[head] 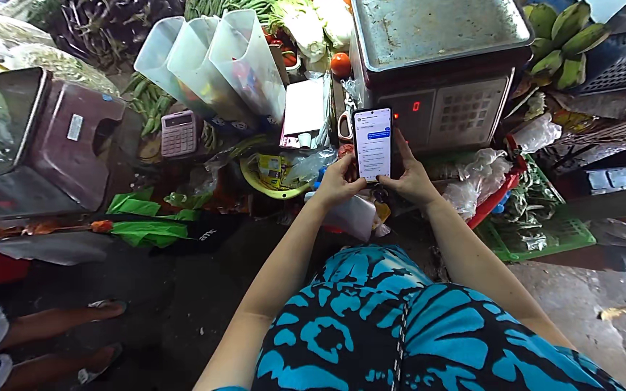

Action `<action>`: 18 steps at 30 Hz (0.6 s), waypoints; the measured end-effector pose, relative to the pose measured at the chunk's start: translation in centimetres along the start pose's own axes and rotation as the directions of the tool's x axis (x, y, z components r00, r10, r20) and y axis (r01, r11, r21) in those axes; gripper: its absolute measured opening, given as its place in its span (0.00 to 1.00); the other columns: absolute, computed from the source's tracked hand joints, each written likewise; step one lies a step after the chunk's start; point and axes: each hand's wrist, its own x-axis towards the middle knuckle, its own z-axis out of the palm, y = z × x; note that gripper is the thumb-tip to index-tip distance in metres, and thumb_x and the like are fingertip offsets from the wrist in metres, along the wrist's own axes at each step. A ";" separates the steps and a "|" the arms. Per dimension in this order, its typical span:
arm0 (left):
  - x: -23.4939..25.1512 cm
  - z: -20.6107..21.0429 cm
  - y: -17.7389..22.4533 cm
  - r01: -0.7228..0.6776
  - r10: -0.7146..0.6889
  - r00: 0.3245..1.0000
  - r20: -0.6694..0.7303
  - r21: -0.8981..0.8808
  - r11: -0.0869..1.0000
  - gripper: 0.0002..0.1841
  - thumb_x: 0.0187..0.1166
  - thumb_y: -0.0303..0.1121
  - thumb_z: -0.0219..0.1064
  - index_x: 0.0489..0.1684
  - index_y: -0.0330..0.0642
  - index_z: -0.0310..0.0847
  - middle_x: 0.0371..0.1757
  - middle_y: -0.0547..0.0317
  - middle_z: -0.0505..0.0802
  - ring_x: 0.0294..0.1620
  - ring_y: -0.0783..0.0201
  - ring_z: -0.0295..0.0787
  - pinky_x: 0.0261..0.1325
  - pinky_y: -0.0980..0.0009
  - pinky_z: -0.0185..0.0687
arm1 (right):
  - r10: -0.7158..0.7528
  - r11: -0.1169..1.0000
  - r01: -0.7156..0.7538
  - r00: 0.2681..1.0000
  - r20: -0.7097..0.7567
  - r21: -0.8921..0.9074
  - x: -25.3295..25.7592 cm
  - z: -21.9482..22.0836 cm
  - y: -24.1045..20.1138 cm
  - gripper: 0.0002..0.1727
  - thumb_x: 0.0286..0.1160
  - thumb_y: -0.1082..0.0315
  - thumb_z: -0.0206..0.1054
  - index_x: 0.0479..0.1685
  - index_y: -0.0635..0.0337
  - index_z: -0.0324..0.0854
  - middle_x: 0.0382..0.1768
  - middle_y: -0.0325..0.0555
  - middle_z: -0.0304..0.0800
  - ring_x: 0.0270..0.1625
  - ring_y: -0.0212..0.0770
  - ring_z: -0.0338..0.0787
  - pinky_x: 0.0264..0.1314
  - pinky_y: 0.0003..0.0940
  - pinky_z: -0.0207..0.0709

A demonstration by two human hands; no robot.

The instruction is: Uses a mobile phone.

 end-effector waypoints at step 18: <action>0.2 -0.1 -0.1 0.016 -0.015 0.999 0.029 -0.024 1.000 0.24 0.67 0.30 0.71 0.64 0.35 0.79 0.34 0.59 0.88 0.28 0.71 0.81 0.35 0.72 0.80 | 0.036 0.994 -0.042 0.998 0.058 0.105 0.8 -0.6 -0.5 0.70 0.50 0.73 0.82 0.98 0.42 0.36 0.71 0.48 0.85 0.66 0.35 0.90 0.69 0.37 0.85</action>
